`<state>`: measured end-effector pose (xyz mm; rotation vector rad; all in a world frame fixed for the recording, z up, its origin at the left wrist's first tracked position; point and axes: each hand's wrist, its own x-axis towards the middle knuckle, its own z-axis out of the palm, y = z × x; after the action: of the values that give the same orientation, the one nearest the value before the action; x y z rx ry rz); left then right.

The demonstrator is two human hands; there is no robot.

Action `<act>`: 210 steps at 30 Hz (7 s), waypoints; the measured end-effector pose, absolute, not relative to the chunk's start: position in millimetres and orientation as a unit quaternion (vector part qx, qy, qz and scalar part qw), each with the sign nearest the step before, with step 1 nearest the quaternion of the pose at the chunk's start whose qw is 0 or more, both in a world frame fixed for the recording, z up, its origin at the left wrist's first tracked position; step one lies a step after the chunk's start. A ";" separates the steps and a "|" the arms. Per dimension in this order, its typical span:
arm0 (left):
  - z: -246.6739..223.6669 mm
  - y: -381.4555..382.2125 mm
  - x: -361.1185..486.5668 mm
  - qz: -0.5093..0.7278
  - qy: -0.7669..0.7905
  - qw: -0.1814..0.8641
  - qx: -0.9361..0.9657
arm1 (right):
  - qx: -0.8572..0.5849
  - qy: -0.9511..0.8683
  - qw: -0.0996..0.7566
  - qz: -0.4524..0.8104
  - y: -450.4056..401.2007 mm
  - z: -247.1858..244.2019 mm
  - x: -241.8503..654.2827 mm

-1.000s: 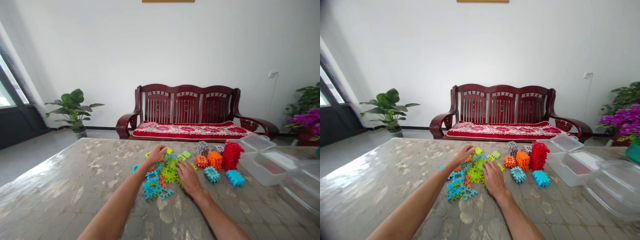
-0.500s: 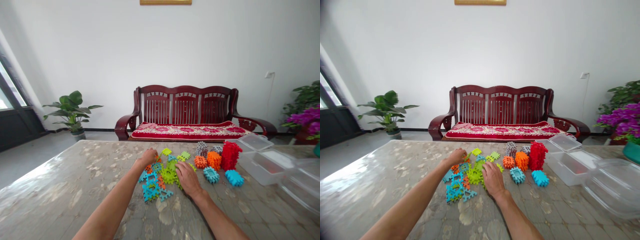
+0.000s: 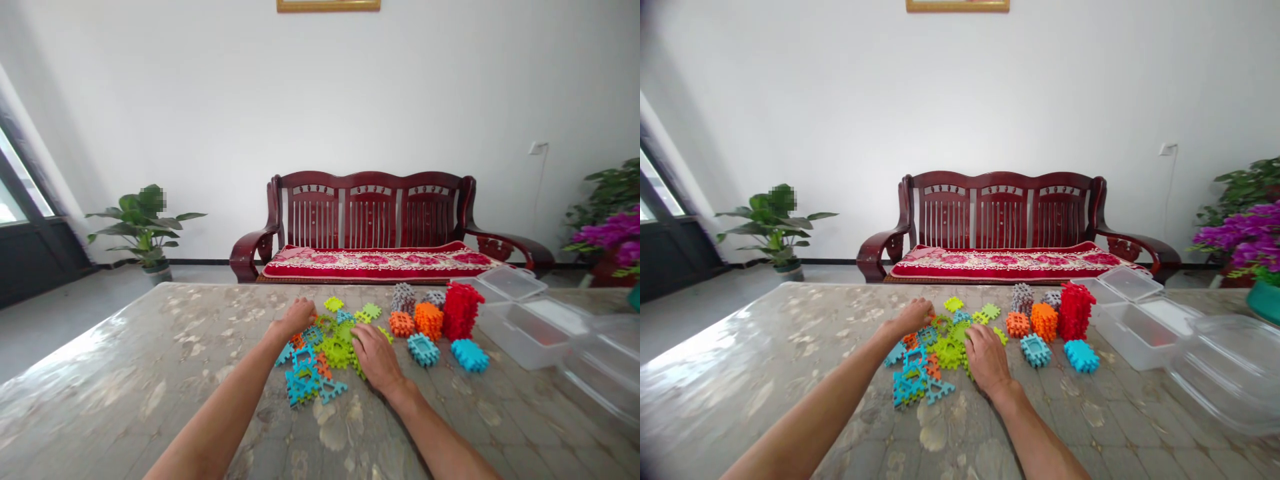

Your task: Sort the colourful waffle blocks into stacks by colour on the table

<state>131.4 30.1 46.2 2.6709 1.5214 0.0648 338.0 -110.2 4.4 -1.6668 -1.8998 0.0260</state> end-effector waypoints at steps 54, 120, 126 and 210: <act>32.7 -38.2 158.6 0.300 0.181 0.001 0.936 | -0.518 -0.448 0.614 0.393 -97.5 10.8 343.2; 12.8 -14.9 2.4 0.358 0.725 0.155 0.567 | -0.729 -0.585 0.350 -0.059 -112.4 42.6 393.2; 11.3 -10.4 0.6 0.337 0.729 0.143 0.578 | -0.830 -0.461 0.288 -0.127 -121.2 68.5 443.9; 3.9 -9.3 16.6 0.323 0.525 0.204 0.760 | -0.615 -0.690 0.362 0.121 -105.4 18.3 369.4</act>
<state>16.6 -9.3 3.9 2.1207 1.4649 0.8996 369.4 -105.4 18.3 -1.5828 -1.7782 0.3125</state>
